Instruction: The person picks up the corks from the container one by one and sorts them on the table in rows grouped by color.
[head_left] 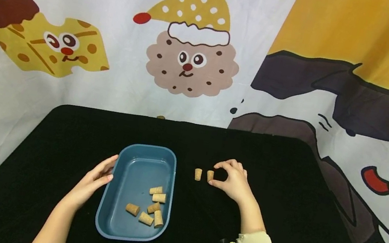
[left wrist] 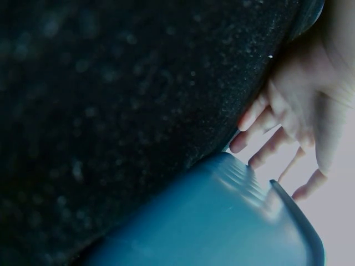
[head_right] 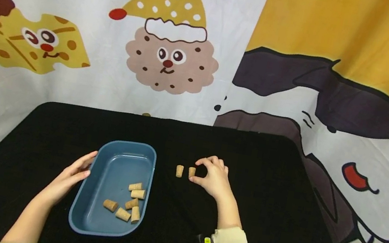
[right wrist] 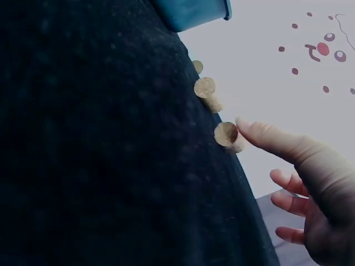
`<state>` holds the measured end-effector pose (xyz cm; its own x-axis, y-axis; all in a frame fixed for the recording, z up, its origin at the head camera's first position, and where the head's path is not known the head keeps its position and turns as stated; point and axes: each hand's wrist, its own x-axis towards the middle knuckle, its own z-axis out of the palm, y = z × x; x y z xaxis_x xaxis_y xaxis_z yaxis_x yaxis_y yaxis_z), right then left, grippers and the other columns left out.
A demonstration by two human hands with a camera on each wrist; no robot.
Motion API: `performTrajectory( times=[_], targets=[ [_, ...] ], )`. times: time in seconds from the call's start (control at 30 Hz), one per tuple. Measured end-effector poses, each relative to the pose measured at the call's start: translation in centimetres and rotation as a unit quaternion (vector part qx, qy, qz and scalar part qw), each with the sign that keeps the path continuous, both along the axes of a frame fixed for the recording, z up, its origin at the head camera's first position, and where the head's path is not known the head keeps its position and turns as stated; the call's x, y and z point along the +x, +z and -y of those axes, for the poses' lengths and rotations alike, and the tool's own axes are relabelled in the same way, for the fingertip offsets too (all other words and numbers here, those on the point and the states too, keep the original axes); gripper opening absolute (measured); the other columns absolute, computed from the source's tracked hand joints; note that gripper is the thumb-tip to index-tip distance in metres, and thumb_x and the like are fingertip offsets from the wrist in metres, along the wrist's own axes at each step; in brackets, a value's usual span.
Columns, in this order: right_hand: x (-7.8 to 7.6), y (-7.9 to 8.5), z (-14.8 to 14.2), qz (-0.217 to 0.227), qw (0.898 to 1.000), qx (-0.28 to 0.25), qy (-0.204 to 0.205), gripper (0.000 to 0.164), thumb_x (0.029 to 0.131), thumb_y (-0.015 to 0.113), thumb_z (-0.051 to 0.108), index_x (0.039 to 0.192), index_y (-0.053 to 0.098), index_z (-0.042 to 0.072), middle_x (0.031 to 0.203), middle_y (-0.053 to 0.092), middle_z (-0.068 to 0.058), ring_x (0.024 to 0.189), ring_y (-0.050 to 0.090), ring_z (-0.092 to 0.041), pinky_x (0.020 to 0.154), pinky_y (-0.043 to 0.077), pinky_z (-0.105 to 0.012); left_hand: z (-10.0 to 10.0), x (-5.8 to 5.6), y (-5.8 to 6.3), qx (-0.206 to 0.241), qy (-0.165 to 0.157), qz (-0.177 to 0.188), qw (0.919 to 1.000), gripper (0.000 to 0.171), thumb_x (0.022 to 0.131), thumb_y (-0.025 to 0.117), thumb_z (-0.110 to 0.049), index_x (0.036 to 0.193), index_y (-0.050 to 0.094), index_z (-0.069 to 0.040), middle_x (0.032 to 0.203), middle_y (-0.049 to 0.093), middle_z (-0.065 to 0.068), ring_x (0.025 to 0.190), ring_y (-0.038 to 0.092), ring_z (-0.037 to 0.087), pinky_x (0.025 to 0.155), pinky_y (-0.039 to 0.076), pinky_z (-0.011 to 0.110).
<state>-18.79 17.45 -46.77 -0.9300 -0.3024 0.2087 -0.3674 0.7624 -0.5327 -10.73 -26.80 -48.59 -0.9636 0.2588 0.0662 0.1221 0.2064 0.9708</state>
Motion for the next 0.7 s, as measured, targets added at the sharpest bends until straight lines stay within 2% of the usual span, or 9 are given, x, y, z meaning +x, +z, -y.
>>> performTrajectory(
  times=[0.23,0.7],
  targets=[
    [0.3,1.4,0.1,-0.034,0.999,-0.027,0.009,0.047,0.072,0.085,0.032,0.113,0.066,0.017,0.11,0.053,-0.005,0.103,0.044,-0.025,0.086,0.031,-0.046,0.1,0.0,-0.2,0.0,-0.001,-0.003,1.0,0.054,0.101,0.046,-0.016,0.152,0.026,-0.016,0.147,0.036,0.019,0.119,0.048,0.007,0.092,0.042,0.027],
    [2.6,5.0,3.5,-0.122,0.986,-0.048,0.098,0.045,0.074,0.084,0.03,0.114,0.066,0.019,0.109,0.049,0.002,0.104,0.043,-0.019,0.091,0.031,-0.045,0.0,0.0,0.1,-0.005,0.0,0.0,1.0,0.055,0.101,0.047,-0.017,0.152,0.026,-0.017,0.146,0.037,0.019,0.119,0.049,0.008,0.092,0.042,0.029]
  ],
)
